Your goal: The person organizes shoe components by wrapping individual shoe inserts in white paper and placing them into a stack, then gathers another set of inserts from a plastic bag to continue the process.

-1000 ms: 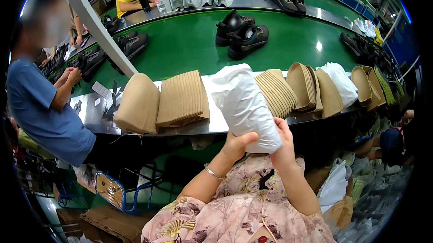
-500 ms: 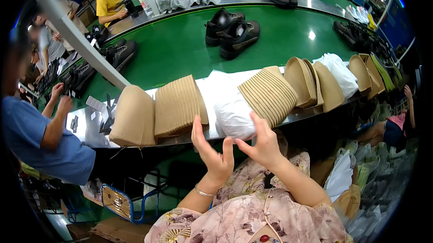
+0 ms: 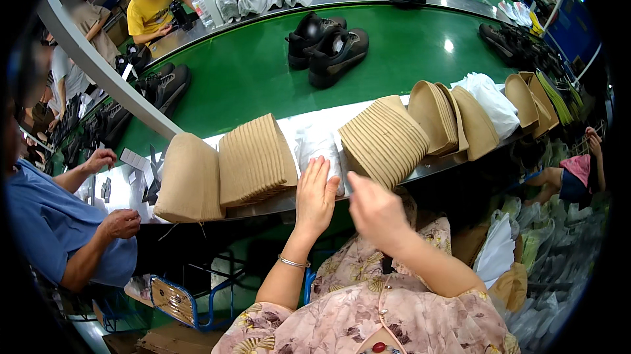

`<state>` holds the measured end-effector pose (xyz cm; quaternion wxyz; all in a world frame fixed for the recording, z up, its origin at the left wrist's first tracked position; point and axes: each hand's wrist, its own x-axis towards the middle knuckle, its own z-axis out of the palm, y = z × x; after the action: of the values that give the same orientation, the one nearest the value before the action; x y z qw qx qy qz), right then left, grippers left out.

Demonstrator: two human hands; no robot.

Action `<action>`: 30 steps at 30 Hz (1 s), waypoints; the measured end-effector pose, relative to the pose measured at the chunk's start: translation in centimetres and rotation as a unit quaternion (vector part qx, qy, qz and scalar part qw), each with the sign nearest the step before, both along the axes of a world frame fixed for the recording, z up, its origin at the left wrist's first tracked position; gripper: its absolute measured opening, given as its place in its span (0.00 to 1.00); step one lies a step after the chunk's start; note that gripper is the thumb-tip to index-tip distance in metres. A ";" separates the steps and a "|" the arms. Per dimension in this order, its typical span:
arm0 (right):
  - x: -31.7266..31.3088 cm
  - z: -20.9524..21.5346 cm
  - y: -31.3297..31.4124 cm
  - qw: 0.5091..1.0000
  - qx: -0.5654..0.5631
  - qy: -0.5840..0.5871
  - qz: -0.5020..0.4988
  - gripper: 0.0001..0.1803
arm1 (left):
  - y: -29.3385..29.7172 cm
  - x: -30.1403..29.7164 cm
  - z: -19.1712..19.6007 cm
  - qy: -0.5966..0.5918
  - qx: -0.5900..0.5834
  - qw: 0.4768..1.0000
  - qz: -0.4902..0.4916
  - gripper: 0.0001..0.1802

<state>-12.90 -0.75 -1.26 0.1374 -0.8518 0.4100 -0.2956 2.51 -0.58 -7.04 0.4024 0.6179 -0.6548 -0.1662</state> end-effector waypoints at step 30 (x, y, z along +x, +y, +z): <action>-2.0 -1.4 -8.3 0.978 -0.032 0.178 -0.103 0.24 | -6.0 -8.8 -1.4 0.667 0.034 0.735 0.121 0.13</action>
<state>-14.85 -9.00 -2.65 0.0033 -0.8478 0.5039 -0.1653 -6.30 -6.63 -8.46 0.7315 0.4356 -0.1325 -0.5076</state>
